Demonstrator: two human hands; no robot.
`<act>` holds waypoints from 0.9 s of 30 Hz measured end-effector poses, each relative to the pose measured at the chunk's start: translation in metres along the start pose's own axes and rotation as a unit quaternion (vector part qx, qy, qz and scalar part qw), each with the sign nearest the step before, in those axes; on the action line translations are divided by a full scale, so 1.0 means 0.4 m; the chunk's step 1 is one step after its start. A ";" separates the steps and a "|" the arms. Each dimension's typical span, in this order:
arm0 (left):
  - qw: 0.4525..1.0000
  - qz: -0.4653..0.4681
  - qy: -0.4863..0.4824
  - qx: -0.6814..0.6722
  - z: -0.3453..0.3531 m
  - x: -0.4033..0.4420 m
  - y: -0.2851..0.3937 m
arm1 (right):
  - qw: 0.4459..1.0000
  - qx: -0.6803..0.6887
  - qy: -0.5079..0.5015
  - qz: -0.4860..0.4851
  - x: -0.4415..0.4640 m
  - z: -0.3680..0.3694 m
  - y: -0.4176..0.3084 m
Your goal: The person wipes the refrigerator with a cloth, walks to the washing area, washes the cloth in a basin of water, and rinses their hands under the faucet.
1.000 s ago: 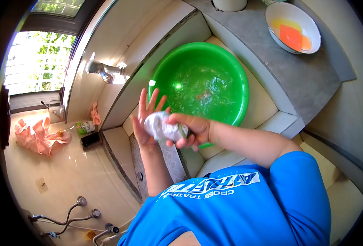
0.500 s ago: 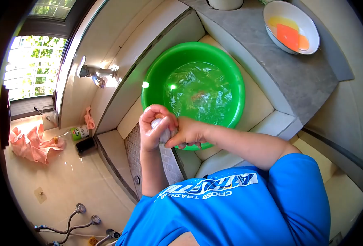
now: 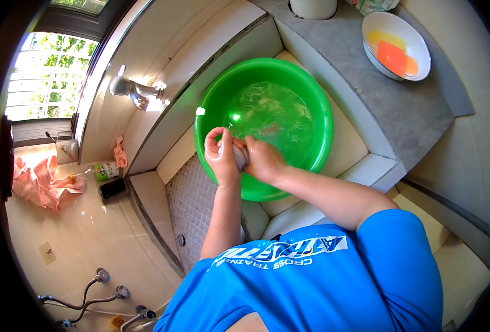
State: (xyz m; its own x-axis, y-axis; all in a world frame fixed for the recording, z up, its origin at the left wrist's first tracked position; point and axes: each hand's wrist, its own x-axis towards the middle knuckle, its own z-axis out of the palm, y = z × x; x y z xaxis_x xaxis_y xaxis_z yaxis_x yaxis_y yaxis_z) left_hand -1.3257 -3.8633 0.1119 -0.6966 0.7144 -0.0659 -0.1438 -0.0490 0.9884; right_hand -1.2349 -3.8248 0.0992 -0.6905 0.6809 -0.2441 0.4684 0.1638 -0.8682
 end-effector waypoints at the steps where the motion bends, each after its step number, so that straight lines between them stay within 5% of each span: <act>1: 0.995 -0.029 0.063 -0.068 -0.006 0.008 -0.020 | 1.000 -0.003 0.002 0.000 -0.002 -0.002 0.001; 3: 0.975 -0.101 0.118 -0.161 -0.044 0.020 -0.060 | 0.985 -0.055 0.069 -0.150 -0.008 0.004 0.005; 5: 0.928 -0.223 0.167 -0.247 -0.078 0.018 -0.091 | 0.978 -0.075 0.074 -0.179 -0.012 0.003 0.001; 7: 0.931 -0.243 0.136 -0.237 -0.110 0.011 -0.100 | 0.953 -0.124 0.081 -0.263 -0.018 0.006 0.004; 13: 0.915 -0.264 0.051 -0.300 -0.144 0.002 0.030 | 0.983 0.014 -0.008 -0.183 -0.012 0.008 -0.009; 15: 0.925 -0.234 0.000 -0.299 -0.153 -0.009 0.076 | 0.964 0.254 -0.035 -0.067 0.009 0.033 0.011; 16: 0.941 -0.210 -0.034 -0.264 -0.158 -0.011 0.090 | 0.918 0.364 -0.141 0.077 0.004 -0.020 -0.028; 17: 0.954 -0.185 -0.067 -0.228 -0.162 -0.011 0.097 | 0.918 0.363 -0.142 0.077 0.008 -0.033 -0.029; 19: 0.969 -0.146 -0.090 -0.179 -0.170 -0.006 0.086 | 0.702 0.604 -0.334 0.178 0.011 -0.045 -0.027; 21: 0.950 -0.092 -0.225 -0.197 -0.161 0.003 0.087 | 0.594 0.637 -0.453 0.192 -0.005 -0.031 -0.029; 23: 0.934 -0.066 -0.270 -0.225 -0.115 -0.020 0.111 | 0.514 0.658 -0.504 0.222 -0.043 -0.020 -0.042; 25: 0.811 0.004 -0.474 -0.343 -0.114 0.008 0.096 | 0.496 0.659 -0.531 0.194 -0.069 -0.019 -0.040; 27: 0.756 0.037 -0.525 -0.389 -0.097 0.008 0.106 | 0.476 0.673 -0.543 0.161 -0.069 -0.020 -0.032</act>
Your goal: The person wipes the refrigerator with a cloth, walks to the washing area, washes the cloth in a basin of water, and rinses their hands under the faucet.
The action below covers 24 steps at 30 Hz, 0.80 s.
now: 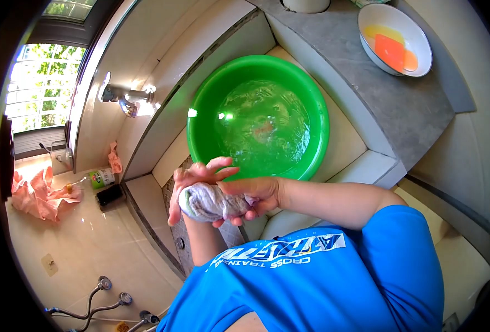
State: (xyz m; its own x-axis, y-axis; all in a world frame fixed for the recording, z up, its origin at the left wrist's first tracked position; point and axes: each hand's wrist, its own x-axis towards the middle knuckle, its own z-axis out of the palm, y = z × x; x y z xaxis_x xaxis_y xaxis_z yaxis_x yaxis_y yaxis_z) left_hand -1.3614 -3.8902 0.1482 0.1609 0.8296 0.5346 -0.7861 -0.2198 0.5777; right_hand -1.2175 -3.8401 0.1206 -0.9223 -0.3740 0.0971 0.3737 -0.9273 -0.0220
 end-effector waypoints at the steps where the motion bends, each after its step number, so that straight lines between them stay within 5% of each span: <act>1: 1.000 0.004 0.009 -0.006 0.007 -0.004 0.003 | 0.999 -0.013 -0.035 -0.023 0.000 0.001 -0.001; 3: 0.999 0.022 0.025 -0.038 0.011 0.000 0.006 | 0.996 0.007 -0.090 -0.028 0.004 -0.009 -0.005; 7: 0.999 -0.046 0.009 0.019 -0.011 -0.008 0.012 | 0.999 -0.017 -0.044 -0.027 -0.001 -0.017 0.003; 11: 0.984 -0.124 0.120 0.040 0.056 0.004 0.012 | 0.998 -0.056 0.034 -0.011 -0.012 0.023 -0.007; 15: 0.956 -0.127 0.225 0.137 0.096 0.006 0.008 | 0.992 -0.119 -0.007 0.051 -0.011 0.016 -0.021; 17: 0.945 -0.113 0.256 0.167 0.105 0.004 0.003 | 0.953 -0.261 0.152 0.002 -0.012 0.042 -0.025; 22: 0.874 -0.090 0.390 0.277 0.107 -0.023 -0.017 | 0.880 -0.373 0.293 -0.026 0.031 0.019 0.003; 24: 0.869 -0.098 0.379 0.302 0.112 -0.028 -0.019 | 0.778 -0.535 0.306 -0.124 0.046 -0.004 0.021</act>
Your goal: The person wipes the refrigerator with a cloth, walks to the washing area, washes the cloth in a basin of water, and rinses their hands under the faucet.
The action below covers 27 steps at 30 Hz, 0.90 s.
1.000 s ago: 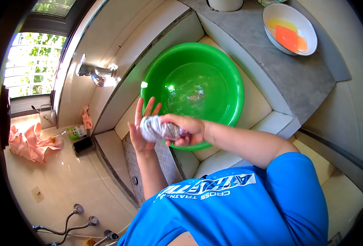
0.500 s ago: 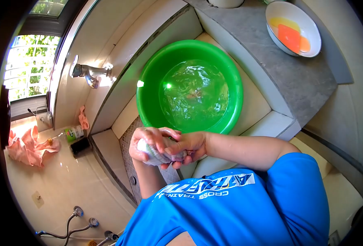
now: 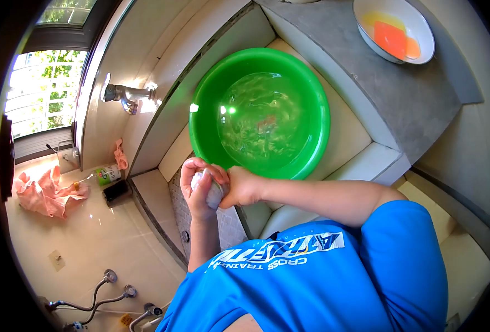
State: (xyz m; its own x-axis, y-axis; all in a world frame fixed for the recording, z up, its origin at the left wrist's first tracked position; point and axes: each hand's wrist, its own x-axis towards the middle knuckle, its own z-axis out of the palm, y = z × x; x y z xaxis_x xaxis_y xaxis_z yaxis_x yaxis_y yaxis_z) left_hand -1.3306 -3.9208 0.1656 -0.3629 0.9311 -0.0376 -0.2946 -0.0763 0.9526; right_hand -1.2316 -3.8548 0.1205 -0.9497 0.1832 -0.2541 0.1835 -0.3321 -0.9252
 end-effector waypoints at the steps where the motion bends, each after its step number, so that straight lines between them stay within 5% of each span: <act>1: 1.000 0.008 0.028 0.007 0.008 0.000 0.000 | 1.000 0.003 -0.002 -0.004 0.002 0.005 0.004; 3: 0.996 0.033 0.081 0.034 0.020 0.004 -0.008 | 0.991 -0.101 0.074 -0.042 0.006 0.007 0.005; 7: 0.992 0.061 0.109 0.036 0.053 0.015 -0.014 | 0.965 -0.049 0.187 -0.179 0.027 0.004 0.022; 24: 0.959 0.102 0.263 -0.028 0.062 0.062 -0.073 | 0.912 -0.263 0.301 -0.095 0.019 -0.053 -0.015; 27: 0.927 -0.026 0.270 -0.260 -0.008 0.077 -0.080 | 0.885 -0.283 0.321 -0.181 0.012 -0.047 -0.034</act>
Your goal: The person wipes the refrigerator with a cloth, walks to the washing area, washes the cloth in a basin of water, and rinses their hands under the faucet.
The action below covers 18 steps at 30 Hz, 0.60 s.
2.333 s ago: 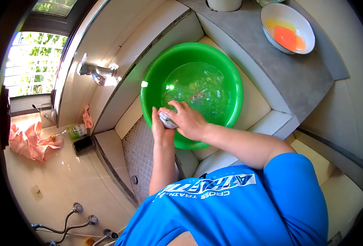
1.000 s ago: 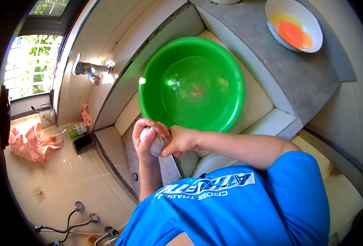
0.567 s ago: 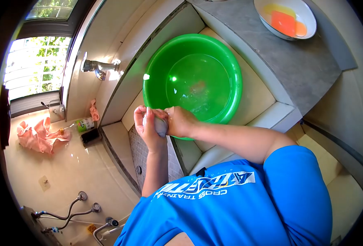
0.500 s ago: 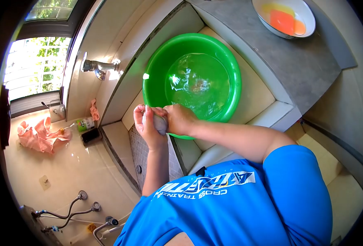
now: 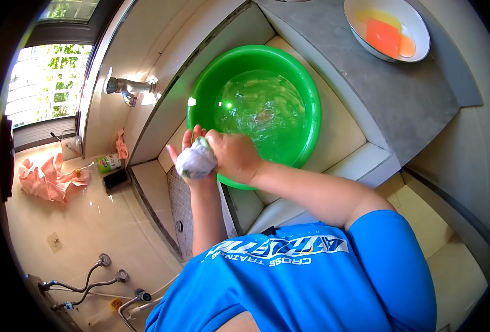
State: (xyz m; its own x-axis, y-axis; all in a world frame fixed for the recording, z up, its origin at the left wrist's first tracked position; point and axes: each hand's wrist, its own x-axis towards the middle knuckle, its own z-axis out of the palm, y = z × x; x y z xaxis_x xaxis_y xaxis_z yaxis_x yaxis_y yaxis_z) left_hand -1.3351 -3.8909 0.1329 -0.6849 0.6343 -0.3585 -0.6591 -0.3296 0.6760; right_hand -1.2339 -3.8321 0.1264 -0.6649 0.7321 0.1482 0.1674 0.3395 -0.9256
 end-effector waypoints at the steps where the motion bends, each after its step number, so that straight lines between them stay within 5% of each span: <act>1: 0.997 0.002 -0.002 0.076 -0.059 0.053 -0.010 | 0.997 0.013 0.032 -0.068 -0.006 0.000 -0.003; 3: 0.892 -0.005 -0.033 0.451 -0.140 0.146 -0.050 | 0.992 0.010 0.033 -0.123 -0.022 0.006 -0.007; 4: 0.819 -0.015 -0.066 0.570 -0.009 0.054 -0.040 | 0.988 0.016 0.029 -0.148 -0.028 0.004 -0.016; 5: 0.806 -0.054 -0.126 0.576 -0.064 0.106 -0.082 | 0.985 0.021 0.023 -0.172 -0.030 0.002 -0.020; 6: 0.761 0.120 -0.229 0.596 -0.085 0.090 -0.140 | 0.981 0.031 0.031 -0.187 -0.031 0.013 -0.012; 8: 0.714 0.051 -0.285 0.638 -0.064 0.131 -0.232 | 0.985 0.019 0.021 -0.170 -0.030 0.021 -0.006; 10: 0.614 0.188 -0.294 0.708 -0.026 0.112 -0.295 | 0.988 0.003 0.008 -0.155 -0.024 0.020 0.000; 13: 0.602 0.123 -0.286 0.735 0.016 0.116 -0.352 | 0.990 0.007 0.016 -0.143 -0.014 0.012 0.004; 18: 0.599 0.074 -0.404 0.687 -0.038 0.138 -0.432 | 0.992 0.014 0.015 -0.125 -0.009 0.011 0.007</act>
State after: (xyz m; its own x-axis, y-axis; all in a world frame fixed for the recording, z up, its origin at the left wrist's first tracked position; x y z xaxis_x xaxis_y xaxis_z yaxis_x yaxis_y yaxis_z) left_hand -1.2639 -3.8096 -0.0136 0.0359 0.9837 -0.1762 0.6488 0.1112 0.7528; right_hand -1.2342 -3.8363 0.1220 -0.6610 0.6442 0.3848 -0.0206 0.4971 -0.8675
